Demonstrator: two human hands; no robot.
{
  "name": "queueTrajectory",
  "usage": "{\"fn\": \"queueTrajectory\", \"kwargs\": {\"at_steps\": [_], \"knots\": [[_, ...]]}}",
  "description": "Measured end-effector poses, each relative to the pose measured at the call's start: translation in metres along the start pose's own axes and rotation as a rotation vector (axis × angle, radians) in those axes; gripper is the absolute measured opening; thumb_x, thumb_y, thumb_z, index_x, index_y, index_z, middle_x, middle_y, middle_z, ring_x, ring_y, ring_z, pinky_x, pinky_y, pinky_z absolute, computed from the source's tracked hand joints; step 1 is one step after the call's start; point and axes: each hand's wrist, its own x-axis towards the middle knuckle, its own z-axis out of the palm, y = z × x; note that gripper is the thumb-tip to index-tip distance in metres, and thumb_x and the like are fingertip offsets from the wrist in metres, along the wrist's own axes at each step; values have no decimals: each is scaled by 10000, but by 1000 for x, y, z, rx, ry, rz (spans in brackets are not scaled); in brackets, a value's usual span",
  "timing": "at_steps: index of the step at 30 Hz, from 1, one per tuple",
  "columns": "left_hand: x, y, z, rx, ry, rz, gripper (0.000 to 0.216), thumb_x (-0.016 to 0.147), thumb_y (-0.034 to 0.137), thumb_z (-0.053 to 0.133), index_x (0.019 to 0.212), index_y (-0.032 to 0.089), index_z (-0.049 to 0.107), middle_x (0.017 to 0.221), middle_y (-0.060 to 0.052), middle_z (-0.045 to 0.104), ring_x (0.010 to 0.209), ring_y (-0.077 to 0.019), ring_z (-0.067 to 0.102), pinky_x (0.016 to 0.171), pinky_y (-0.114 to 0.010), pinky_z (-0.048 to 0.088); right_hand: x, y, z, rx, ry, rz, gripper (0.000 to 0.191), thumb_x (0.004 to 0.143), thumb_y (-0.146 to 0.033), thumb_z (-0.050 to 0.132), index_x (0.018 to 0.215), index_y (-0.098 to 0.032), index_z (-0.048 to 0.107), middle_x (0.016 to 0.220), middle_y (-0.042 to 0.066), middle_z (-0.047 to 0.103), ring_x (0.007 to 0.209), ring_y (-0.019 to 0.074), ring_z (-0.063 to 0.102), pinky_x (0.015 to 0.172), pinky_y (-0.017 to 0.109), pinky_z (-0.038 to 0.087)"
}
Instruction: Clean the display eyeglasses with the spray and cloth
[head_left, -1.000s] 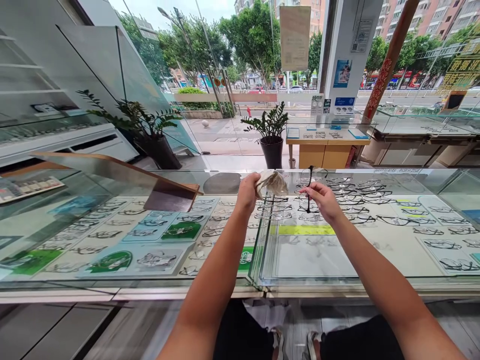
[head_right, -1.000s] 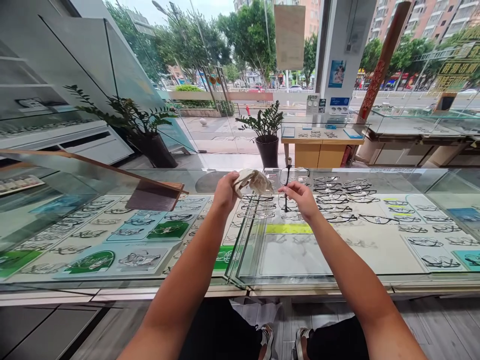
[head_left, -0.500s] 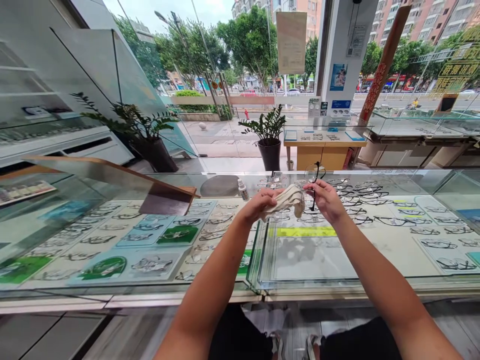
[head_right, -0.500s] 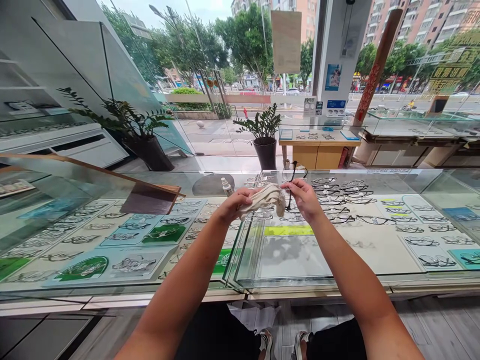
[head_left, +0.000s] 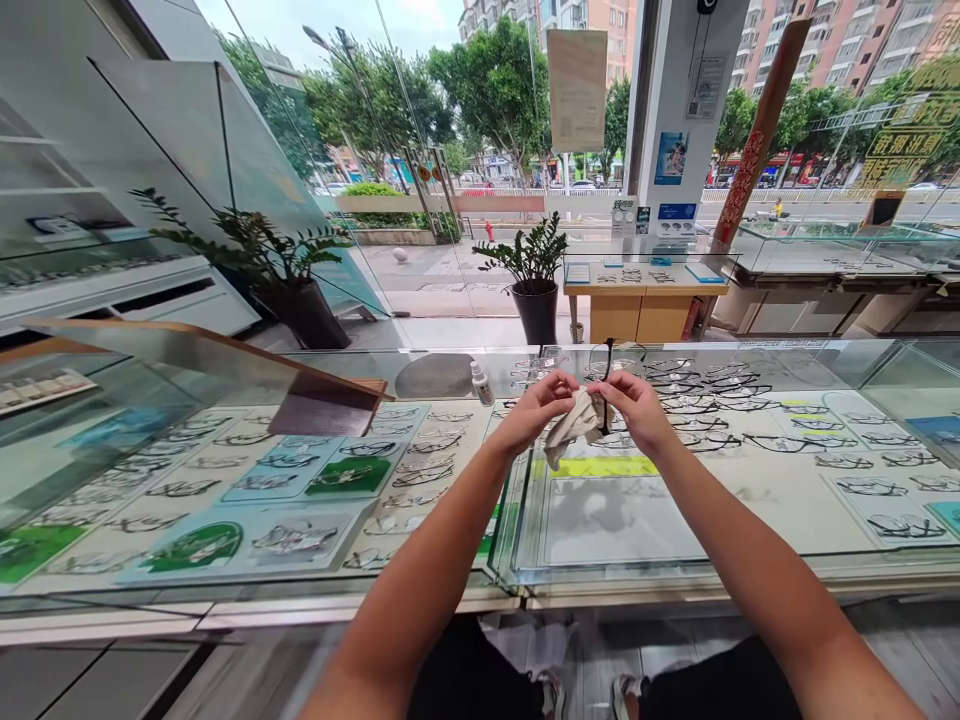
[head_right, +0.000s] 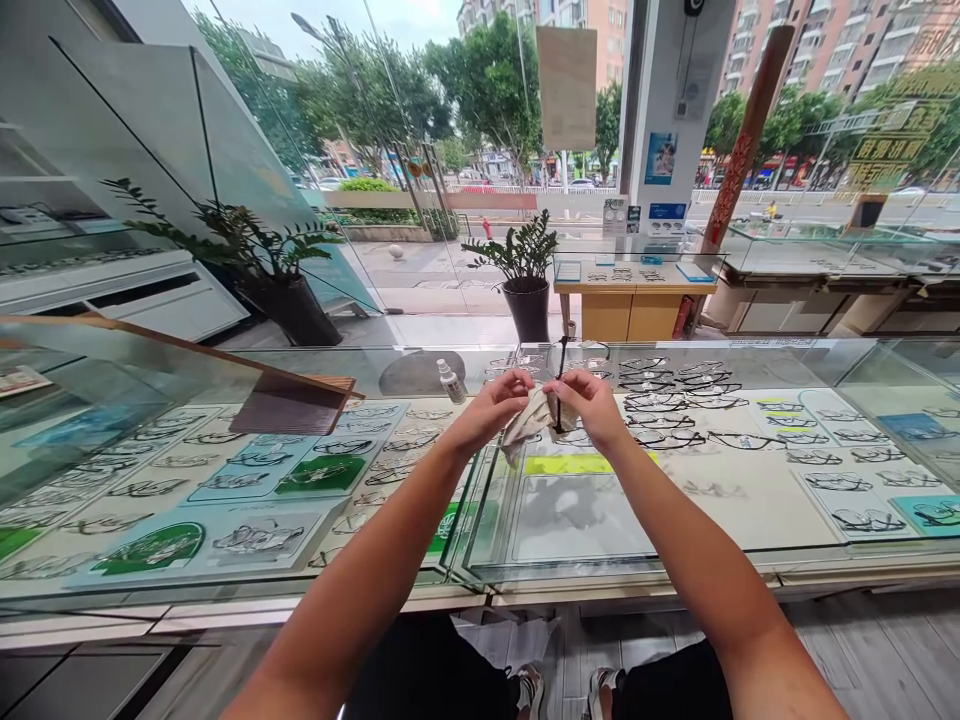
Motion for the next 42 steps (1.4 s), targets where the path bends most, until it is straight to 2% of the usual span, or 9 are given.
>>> {"fn": "queueTrajectory", "kwargs": {"at_steps": [5, 12, 19, 24, 27, 31, 35, 42], "knots": [[2, -9, 6, -6, 40, 63, 543, 674, 465, 962, 947, 201, 574, 824, 24, 633, 733, -115, 588, 685, -235, 422, -1, 0, 3, -1, 30, -11, 513, 636, -664, 927, 746, -242, 657, 870, 35, 809, 844, 204, 693, 873, 377, 564], [2, -16, 10, -12, 116, 11, 617, 607, 499, 994, 926, 202, 556, 873, 39, 588, 771, -109, 565, 706, -234, 424, -5, -4, 8, 4, 48, -10, 521, 626, -671, 925, 719, -239, 649, 825, 27, 796, 769, 181, 650, 793, 347, 556], [2, -22, 13, 14, 12, -95, 700, 580, 565, 990, 1042, 177, 637, 906, -14, 677, 837, -163, 628, 758, -269, 473, -5, -3, 8, -41, 63, -61, 497, 676, -657, 903, 730, -235, 647, 834, 28, 773, 780, 183, 653, 795, 342, 542], [0, -20, 18, 55, -63, -106, 686, 606, 571, 973, 1083, 165, 695, 828, 3, 639, 708, -129, 557, 635, -253, 421, -5, -1, 8, -15, 59, -53, 471, 683, -635, 914, 738, -239, 665, 858, 24, 781, 789, 180, 664, 789, 331, 548], [-1, -20, 19, 53, -81, -104, 645, 615, 564, 968, 1049, 161, 714, 802, 4, 633, 683, -123, 541, 621, -252, 407, -6, 0, 8, 13, 47, -32, 481, 665, -646, 922, 744, -248, 664, 865, 22, 784, 813, 190, 678, 797, 335, 556], [-4, -24, 20, 0, -72, -127, 600, 636, 562, 963, 1008, 160, 715, 839, -15, 670, 740, -135, 584, 684, -256, 438, -7, 1, 9, 31, 34, -12, 483, 658, -654, 923, 750, -257, 663, 872, 24, 780, 905, 215, 702, 875, 361, 568], [-6, -26, 24, -106, -76, -165, 652, 631, 544, 981, 1095, 177, 707, 942, -41, 728, 863, -172, 668, 807, -279, 489, -7, 2, 9, 65, 10, 14, 485, 651, -649, 932, 759, -255, 671, 871, 24, 785, 937, 214, 705, 907, 358, 566], [-6, -31, 27, -152, -122, -163, 572, 722, 576, 925, 1060, 157, 731, 1003, -90, 761, 970, -232, 715, 901, -338, 524, -5, 0, 7, 145, 56, 68, 489, 624, -615, 961, 815, -236, 718, 978, 39, 805, 865, 198, 700, 872, 358, 576]]}}
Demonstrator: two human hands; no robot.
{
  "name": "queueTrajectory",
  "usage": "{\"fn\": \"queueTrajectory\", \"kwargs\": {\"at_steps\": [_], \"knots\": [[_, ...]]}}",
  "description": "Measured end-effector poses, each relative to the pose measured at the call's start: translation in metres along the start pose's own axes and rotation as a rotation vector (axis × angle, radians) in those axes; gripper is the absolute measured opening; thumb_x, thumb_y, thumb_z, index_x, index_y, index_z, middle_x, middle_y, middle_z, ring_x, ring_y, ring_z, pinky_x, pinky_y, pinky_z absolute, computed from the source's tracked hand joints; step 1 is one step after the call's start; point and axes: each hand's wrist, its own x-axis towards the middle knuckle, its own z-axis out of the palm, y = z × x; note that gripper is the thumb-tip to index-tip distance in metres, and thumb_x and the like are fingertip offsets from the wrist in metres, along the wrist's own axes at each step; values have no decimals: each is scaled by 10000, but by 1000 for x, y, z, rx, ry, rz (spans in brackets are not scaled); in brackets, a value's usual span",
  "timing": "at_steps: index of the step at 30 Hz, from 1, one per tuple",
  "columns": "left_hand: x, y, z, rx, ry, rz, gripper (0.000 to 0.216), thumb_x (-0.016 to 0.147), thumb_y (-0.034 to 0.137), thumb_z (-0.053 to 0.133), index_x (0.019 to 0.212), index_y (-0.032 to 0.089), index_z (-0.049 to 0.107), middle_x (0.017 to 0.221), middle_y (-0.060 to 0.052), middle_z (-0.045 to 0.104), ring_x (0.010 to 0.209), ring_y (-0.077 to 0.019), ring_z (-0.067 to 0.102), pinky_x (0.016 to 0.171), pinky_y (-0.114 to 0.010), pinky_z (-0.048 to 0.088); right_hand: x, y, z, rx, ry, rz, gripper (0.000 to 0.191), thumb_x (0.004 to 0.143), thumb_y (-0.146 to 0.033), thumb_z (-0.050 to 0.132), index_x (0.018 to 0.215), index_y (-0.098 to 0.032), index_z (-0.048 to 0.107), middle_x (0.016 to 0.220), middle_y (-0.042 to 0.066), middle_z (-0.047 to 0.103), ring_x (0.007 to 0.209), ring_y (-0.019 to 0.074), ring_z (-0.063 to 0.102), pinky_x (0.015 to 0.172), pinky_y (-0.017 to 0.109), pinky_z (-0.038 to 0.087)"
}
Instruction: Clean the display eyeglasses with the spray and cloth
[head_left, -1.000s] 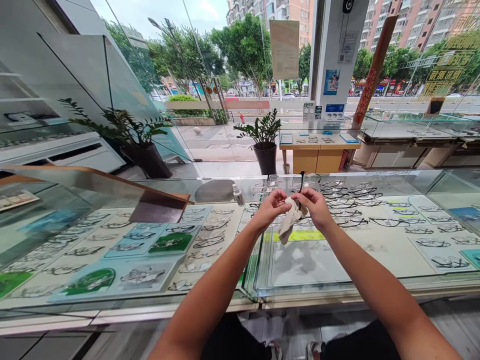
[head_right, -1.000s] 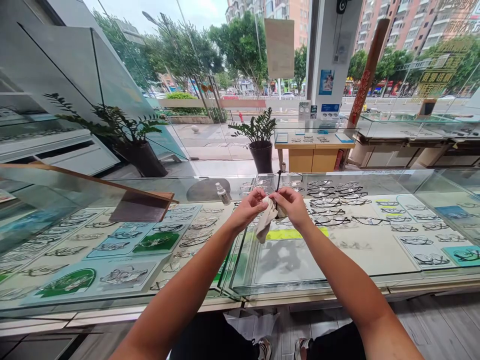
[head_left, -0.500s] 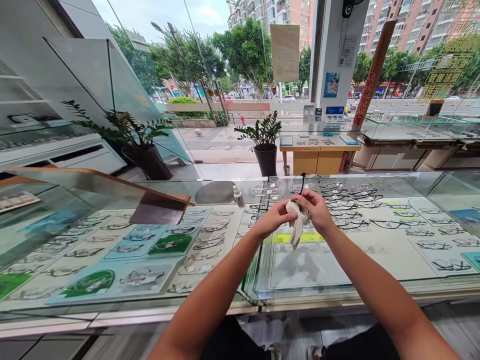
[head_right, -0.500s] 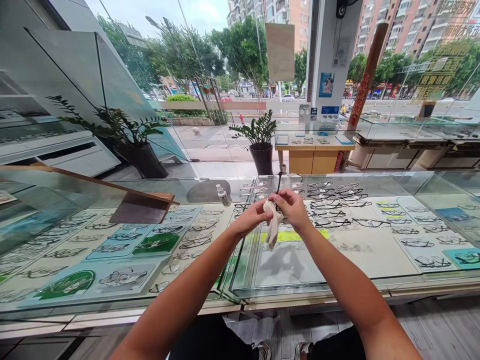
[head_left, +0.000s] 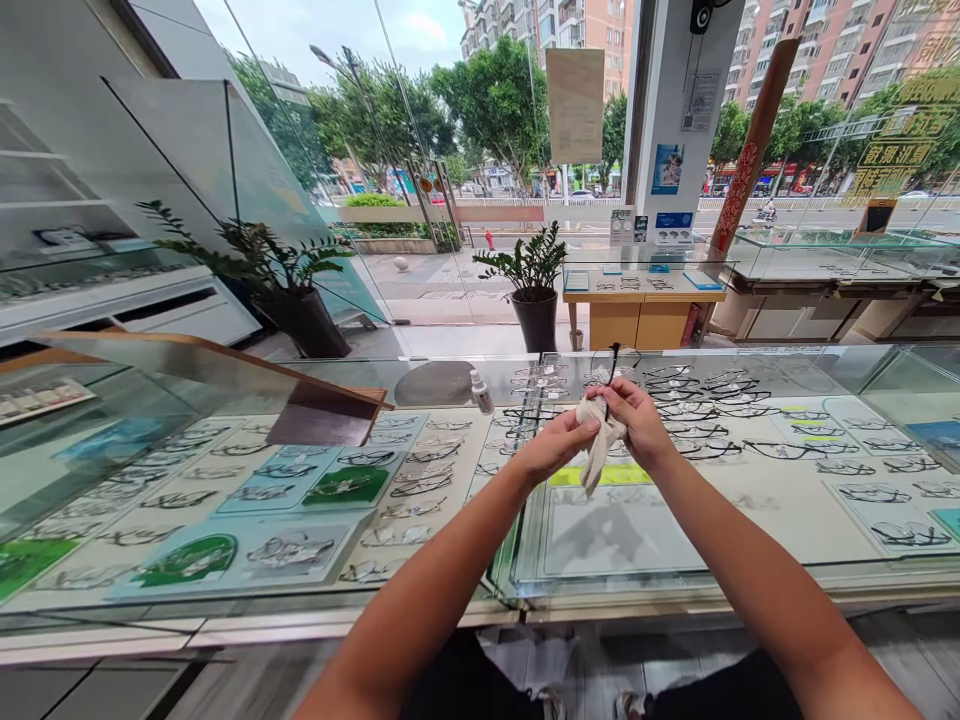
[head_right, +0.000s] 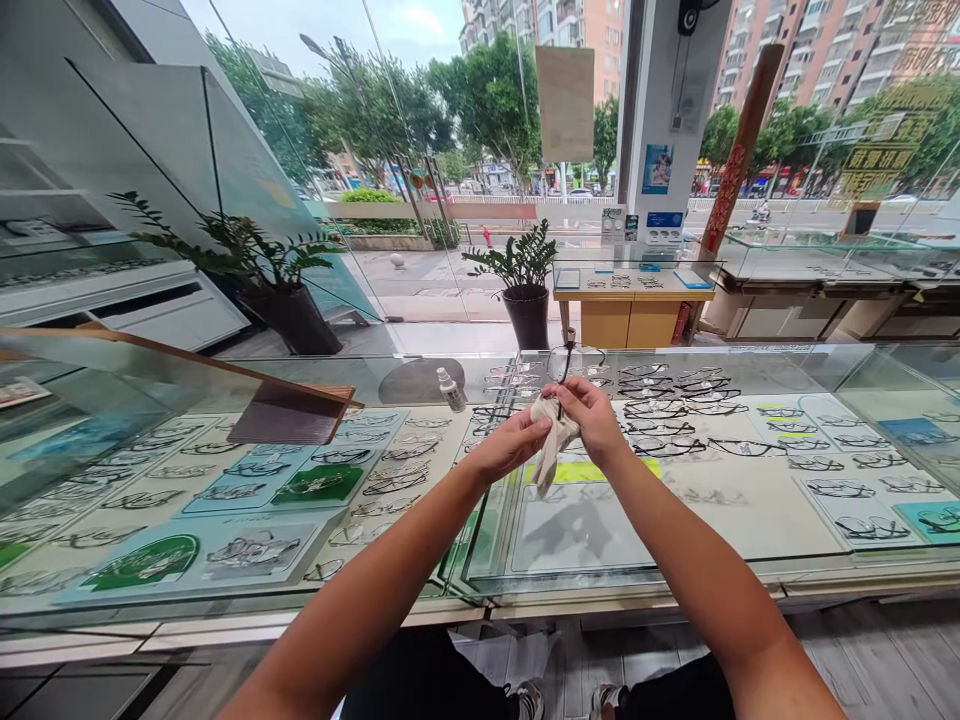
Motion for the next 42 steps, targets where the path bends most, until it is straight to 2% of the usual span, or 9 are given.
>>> {"fn": "queueTrajectory", "kwargs": {"at_steps": [4, 11, 15, 20, 24, 27, 33, 36, 42], "knots": [[2, -4, -1, -20, 27, 28, 572, 735, 649, 885, 998, 163, 738, 962, -78, 761, 953, -224, 723, 931, -348, 540, 1, 1, -2, 5, -19, -10, 486, 642, -629, 946, 819, -242, 712, 976, 36, 802, 880, 207, 705, 863, 364, 584], [-1, 1, -1, -12, -13, 37, 495, 755, 609, 887, 886, 160, 725, 777, -36, 691, 734, -159, 650, 745, -288, 520, 4, 3, -6, 84, 5, 10, 500, 594, -587, 984, 805, -243, 690, 935, 32, 804, 831, 201, 710, 815, 356, 590], [-2, 5, 1, 32, 4, 42, 528, 698, 564, 941, 949, 146, 738, 802, -37, 699, 704, -141, 619, 700, -272, 489, 4, 3, -6, 85, -7, 5, 481, 621, -579, 978, 817, -244, 695, 922, 22, 804, 816, 184, 707, 802, 335, 591], [-1, 5, 4, 51, 145, 68, 641, 643, 588, 961, 1057, 148, 743, 853, -35, 727, 733, -150, 643, 729, -279, 505, 2, 4, -2, 50, -8, -4, 453, 651, -587, 957, 822, -240, 722, 981, 31, 811, 839, 186, 699, 819, 332, 584], [2, 0, 3, 57, 245, 77, 731, 645, 654, 930, 1129, 149, 714, 806, -11, 714, 666, -137, 621, 690, -285, 514, 0, 5, 2, 6, -19, -62, 425, 680, -582, 944, 782, -237, 719, 1002, 32, 825, 908, 189, 711, 951, 350, 573], [5, -4, 2, 56, 277, 121, 787, 654, 675, 915, 1208, 157, 703, 900, -17, 739, 742, -136, 645, 745, -280, 529, -2, 5, 3, -48, -23, -81, 427, 691, -600, 929, 791, -239, 724, 1012, 30, 830, 890, 192, 723, 926, 361, 586], [6, -6, -2, 32, 201, 165, 673, 732, 624, 895, 1180, 147, 739, 955, -49, 754, 887, -181, 685, 852, -303, 527, -2, 3, 4, -83, -23, -72, 426, 653, -600, 944, 817, -250, 766, 1053, 44, 830, 998, 234, 740, 941, 375, 590], [4, -4, -4, 47, 165, 165, 673, 748, 604, 893, 1225, 160, 728, 921, -34, 738, 837, -158, 656, 802, -280, 509, 0, 3, 2, -46, 2, -50, 417, 634, -593, 951, 756, -249, 750, 989, 38, 827, 979, 239, 735, 910, 367, 589], [2, 2, -4, 168, 111, 176, 622, 729, 573, 912, 1129, 131, 735, 831, -9, 680, 728, -117, 574, 696, -240, 453, 3, 7, -1, 17, 25, 11, 411, 636, -559, 952, 757, -232, 733, 988, 48, 821, 917, 218, 722, 892, 363, 581]]}}
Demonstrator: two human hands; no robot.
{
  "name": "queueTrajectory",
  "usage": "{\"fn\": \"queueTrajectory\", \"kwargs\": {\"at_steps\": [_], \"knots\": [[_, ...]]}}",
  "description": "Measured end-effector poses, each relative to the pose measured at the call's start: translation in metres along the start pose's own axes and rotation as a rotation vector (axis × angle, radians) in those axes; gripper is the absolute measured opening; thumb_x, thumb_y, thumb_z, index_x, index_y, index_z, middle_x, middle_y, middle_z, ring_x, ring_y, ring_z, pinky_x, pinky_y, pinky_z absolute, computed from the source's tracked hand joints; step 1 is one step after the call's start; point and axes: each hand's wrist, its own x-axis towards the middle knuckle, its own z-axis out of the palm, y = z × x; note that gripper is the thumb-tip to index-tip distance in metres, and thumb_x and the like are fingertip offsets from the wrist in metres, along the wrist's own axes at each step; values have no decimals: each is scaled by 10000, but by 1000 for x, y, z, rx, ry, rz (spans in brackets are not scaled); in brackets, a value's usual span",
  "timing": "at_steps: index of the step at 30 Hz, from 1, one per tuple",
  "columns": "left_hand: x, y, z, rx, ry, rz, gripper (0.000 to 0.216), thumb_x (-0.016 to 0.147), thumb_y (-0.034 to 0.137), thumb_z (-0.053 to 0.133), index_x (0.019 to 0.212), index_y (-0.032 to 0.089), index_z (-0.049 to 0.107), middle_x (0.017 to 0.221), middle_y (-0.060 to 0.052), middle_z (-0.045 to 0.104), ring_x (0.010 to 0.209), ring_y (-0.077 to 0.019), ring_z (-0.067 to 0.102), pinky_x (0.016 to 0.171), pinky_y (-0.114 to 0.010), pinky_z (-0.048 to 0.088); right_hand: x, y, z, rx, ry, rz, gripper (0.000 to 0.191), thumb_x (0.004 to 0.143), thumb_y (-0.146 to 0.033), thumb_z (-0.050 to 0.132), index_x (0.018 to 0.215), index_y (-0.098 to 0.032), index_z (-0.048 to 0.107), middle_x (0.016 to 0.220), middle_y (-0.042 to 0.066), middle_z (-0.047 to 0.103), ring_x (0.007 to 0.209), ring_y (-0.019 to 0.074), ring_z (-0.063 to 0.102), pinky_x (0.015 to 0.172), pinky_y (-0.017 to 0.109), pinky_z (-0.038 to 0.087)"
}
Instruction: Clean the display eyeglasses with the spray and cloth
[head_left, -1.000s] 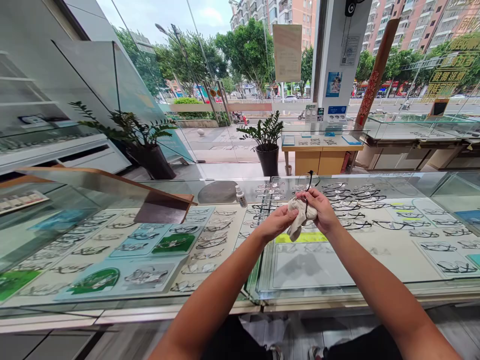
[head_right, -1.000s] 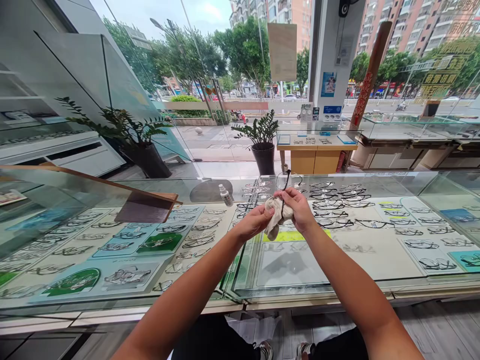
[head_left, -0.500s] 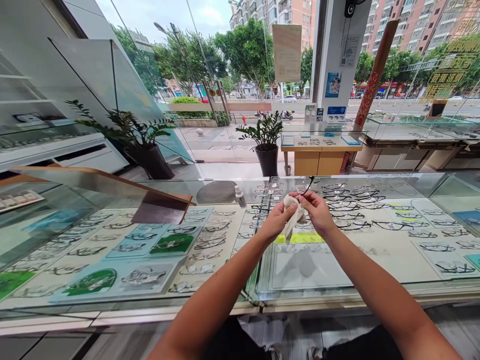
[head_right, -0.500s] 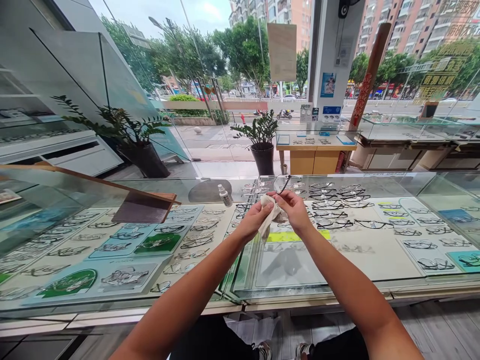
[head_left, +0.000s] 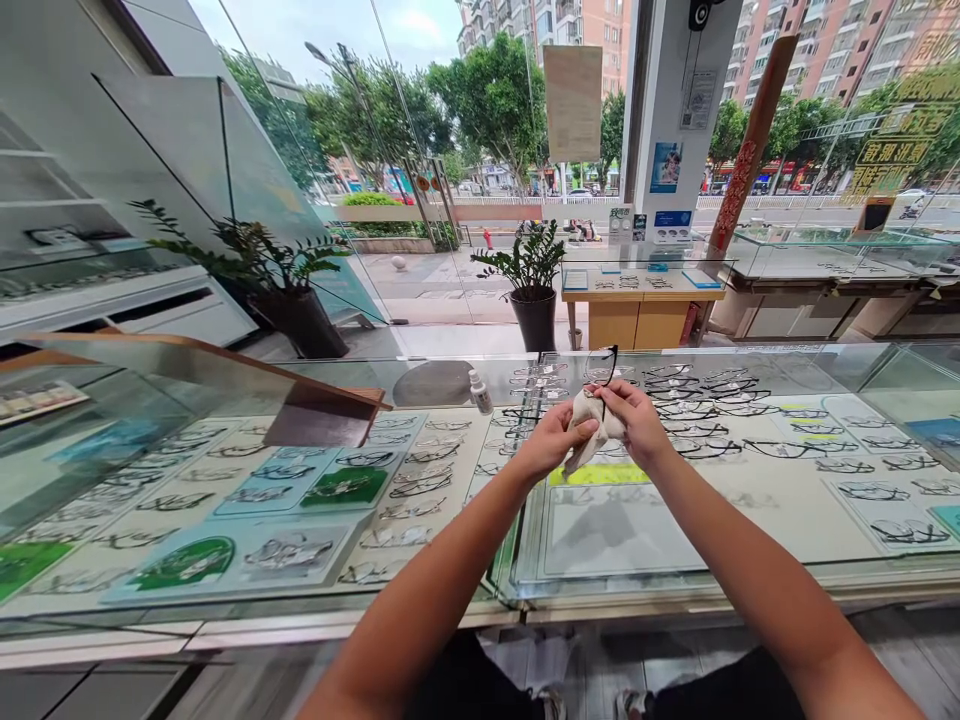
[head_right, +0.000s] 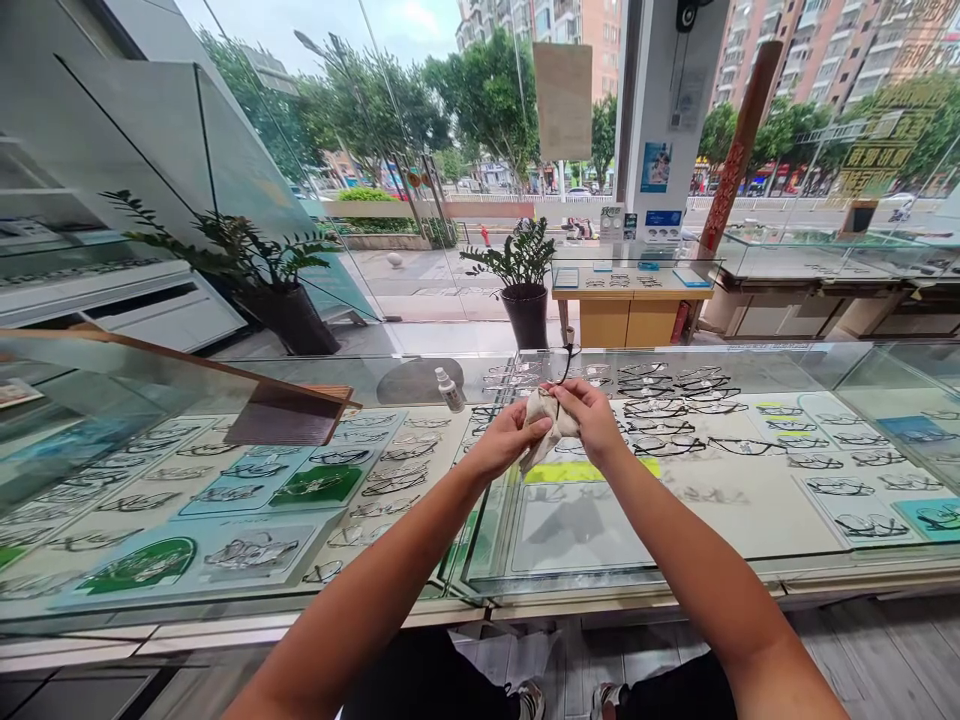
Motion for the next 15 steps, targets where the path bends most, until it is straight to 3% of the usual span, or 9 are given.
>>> {"fn": "queueTrajectory", "kwargs": {"at_steps": [7, 12, 15], "knots": [[0, -3, 3, 44, 163, 33, 769, 687, 660, 899, 1228, 151, 698, 915, -27, 725, 822, -150, 626, 762, -257, 491, -3, 5, 2, -104, -26, -80, 393, 669, -577, 935, 789, -244, 764, 905, 22, 787, 901, 214, 701, 916, 374, 565], [1, -5, 5, 64, 282, 48, 754, 706, 731, 844, 1158, 141, 714, 856, -21, 716, 710, -131, 591, 687, -261, 487, -5, 4, 4, -162, -37, -146, 332, 705, -567, 901, 771, -264, 784, 936, 25, 789, 984, 240, 703, 988, 402, 546], [3, -6, 4, 81, 285, 78, 710, 771, 767, 763, 1099, 138, 742, 862, -38, 727, 778, -167, 633, 756, -291, 508, -6, 2, 4, -202, -74, -188, 296, 744, -551, 865, 742, -263, 794, 970, 40, 799, 1037, 264, 707, 1027, 419, 533]]}}
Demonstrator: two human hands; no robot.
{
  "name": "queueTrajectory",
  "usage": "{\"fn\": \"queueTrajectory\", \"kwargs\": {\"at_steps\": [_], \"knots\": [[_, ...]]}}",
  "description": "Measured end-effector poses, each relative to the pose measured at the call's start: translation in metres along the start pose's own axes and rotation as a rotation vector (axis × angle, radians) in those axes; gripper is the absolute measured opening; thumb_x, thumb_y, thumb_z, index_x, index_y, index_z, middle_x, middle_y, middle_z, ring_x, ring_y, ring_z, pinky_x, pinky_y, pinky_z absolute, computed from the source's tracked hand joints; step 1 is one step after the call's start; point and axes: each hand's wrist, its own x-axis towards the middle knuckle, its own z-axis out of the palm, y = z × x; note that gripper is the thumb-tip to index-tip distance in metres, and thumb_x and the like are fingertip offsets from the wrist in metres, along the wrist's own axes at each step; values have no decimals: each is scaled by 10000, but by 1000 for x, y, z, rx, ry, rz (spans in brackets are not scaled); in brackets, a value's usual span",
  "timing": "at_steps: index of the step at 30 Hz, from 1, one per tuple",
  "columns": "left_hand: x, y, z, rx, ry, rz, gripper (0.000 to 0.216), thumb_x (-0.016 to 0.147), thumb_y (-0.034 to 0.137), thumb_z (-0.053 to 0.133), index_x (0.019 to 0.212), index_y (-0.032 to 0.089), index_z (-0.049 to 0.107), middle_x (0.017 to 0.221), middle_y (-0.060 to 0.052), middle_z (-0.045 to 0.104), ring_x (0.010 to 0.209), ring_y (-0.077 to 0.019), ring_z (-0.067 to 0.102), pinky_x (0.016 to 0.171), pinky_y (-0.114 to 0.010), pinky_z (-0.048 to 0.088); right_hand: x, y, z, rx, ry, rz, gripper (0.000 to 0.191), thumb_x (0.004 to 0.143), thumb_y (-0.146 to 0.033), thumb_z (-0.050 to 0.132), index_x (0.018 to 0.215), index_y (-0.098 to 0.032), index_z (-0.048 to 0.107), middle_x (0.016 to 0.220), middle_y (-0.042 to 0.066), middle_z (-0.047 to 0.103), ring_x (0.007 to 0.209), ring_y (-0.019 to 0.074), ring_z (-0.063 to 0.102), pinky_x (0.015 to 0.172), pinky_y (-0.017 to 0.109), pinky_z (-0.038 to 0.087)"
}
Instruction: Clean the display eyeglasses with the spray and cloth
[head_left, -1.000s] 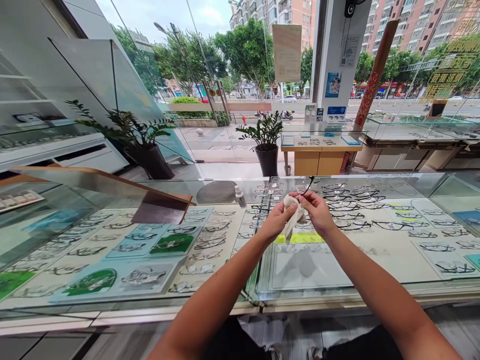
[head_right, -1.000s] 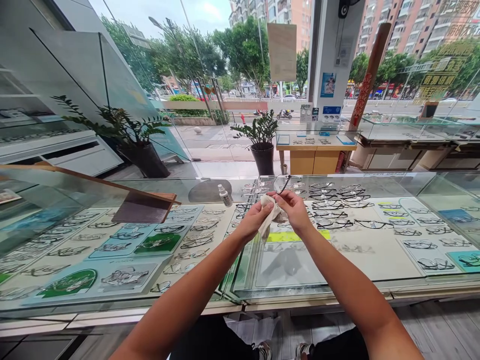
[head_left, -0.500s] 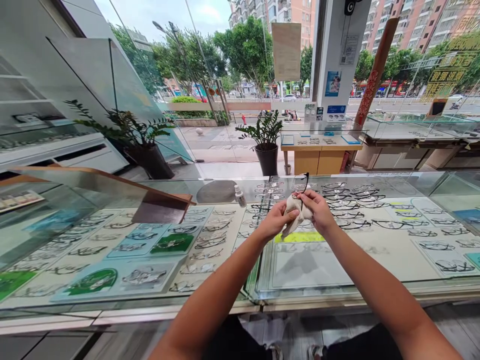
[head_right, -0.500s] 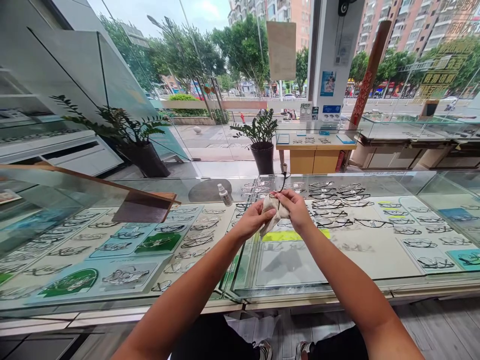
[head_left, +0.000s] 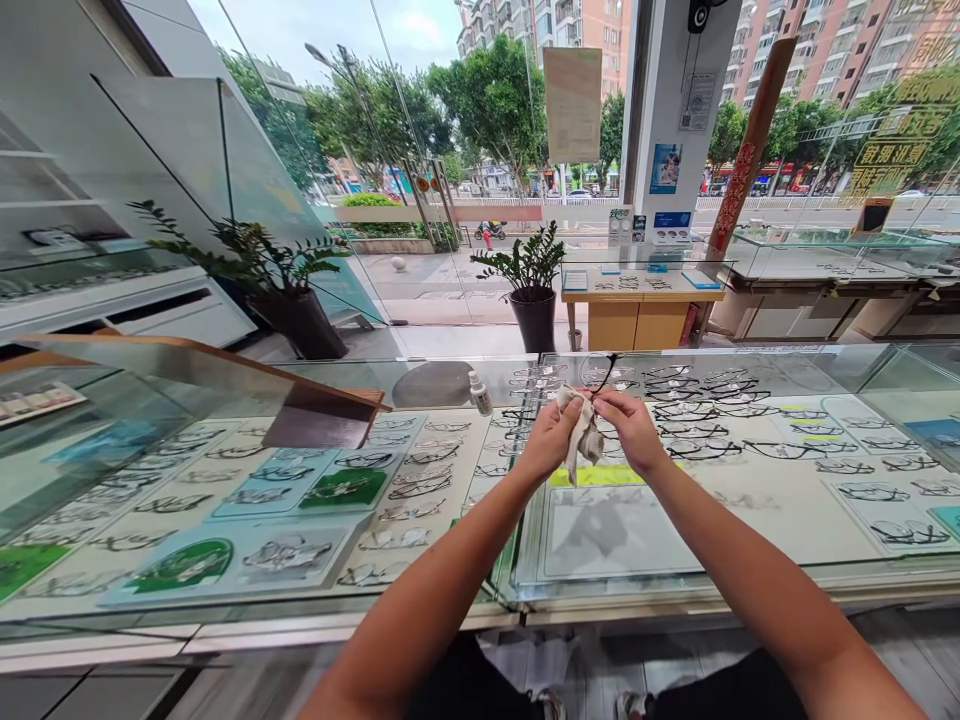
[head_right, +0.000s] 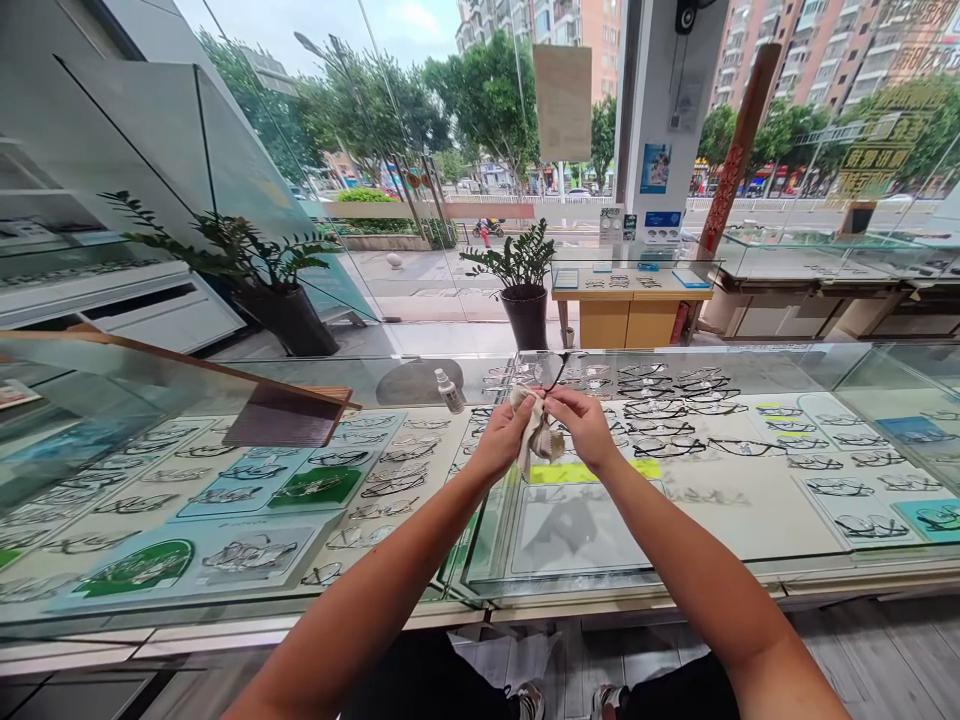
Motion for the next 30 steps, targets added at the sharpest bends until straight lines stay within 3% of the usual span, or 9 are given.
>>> {"fn": "queueTrajectory", "kwargs": {"at_steps": [4, 11, 16, 24, 30], "knots": [[3, -1, -3, 10, -93, 34, 666, 792, 770, 741, 1059, 161, 770, 1007, -70, 760, 980, -222, 675, 939, -335, 507, 2, -1, -3, 51, 31, 47, 287, 758, -533, 845, 763, -249, 807, 930, 40, 802, 964, 249, 717, 959, 391, 546], [-2, 5, -5, 36, -306, -24, 661, 803, 657, 811, 1244, 173, 722, 994, -55, 735, 912, -193, 641, 882, -317, 518, 6, -1, -5, 221, 127, 165, 366, 637, -513, 945, 727, -236, 725, 847, 24, 808, 789, 188, 701, 773, 309, 565], [-2, 7, -2, 49, -263, -7, 684, 752, 609, 873, 1217, 134, 711, 876, -31, 696, 782, -154, 601, 759, -279, 497, 3, -1, -3, 204, 102, 160, 429, 640, -544, 957, 729, -239, 670, 892, 27, 813, 815, 186, 706, 782, 310, 566], [-2, 4, 4, 78, -75, 33, 696, 763, 718, 800, 1162, 151, 739, 941, -53, 744, 838, -185, 652, 830, -315, 529, 1, 2, -1, 26, 92, 59, 324, 715, -502, 884, 702, -249, 682, 831, 5, 729, 867, 214, 671, 845, 354, 549], [-1, 6, 1, 148, -118, 76, 712, 822, 772, 703, 1185, 161, 751, 1017, -85, 761, 972, -235, 677, 925, -346, 532, 1, -1, -1, 61, 89, 65, 306, 703, -474, 864, 682, -251, 655, 754, -15, 694, 738, 181, 621, 786, 341, 548]]}}
